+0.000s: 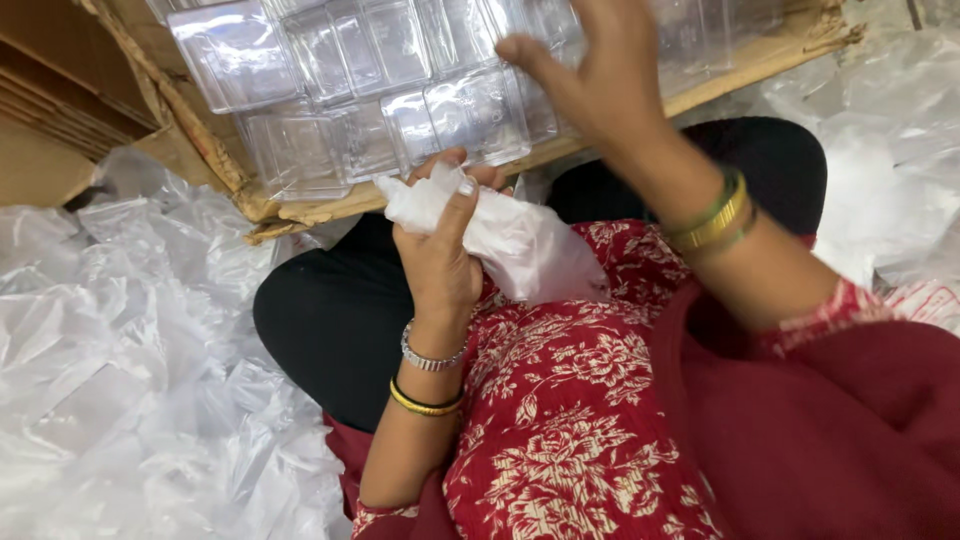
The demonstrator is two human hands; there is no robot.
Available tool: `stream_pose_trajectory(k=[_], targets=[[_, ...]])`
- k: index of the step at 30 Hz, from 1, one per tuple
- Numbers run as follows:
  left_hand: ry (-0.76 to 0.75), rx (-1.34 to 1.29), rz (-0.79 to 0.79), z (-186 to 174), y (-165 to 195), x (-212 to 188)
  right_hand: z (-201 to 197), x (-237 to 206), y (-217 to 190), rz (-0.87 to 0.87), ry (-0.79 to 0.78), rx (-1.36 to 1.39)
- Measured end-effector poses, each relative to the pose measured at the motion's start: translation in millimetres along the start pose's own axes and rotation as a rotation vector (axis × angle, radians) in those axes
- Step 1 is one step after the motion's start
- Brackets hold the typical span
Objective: The person sits on the floor and packs small clear plastic boxes into thin plastic bags, twisting the bags closed. The person places the bagged boxes into a large cardboard carton filled with rows of plastic boxes and continues bagging more boxes.
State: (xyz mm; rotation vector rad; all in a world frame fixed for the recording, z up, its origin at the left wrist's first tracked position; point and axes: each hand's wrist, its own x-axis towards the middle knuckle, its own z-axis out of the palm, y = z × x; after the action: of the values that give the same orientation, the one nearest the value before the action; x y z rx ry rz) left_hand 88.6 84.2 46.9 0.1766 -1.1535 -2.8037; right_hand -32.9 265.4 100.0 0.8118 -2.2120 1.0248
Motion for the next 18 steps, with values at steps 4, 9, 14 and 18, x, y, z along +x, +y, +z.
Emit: stream_pose_trajectory(k=[4,9,14,18], targets=[[0.047,0.059,0.087,1.9,-2.4,-1.7,-8.0,-49.0,-53.2,0.484,-0.437,0.500],[0.015,-0.086,-0.139,13.7,3.3,-1.3,0.3,-82.3,-62.1,0.718,-0.205,0.726],[-0.033,-0.027,-0.076,14.5,7.1,0.0,-6.8,-95.4,-51.9,0.769,-0.066,0.805],[0.017,0.165,0.036,8.8,-2.3,0.6,-14.0,-102.6,-50.8,0.774,-0.122,0.935]])
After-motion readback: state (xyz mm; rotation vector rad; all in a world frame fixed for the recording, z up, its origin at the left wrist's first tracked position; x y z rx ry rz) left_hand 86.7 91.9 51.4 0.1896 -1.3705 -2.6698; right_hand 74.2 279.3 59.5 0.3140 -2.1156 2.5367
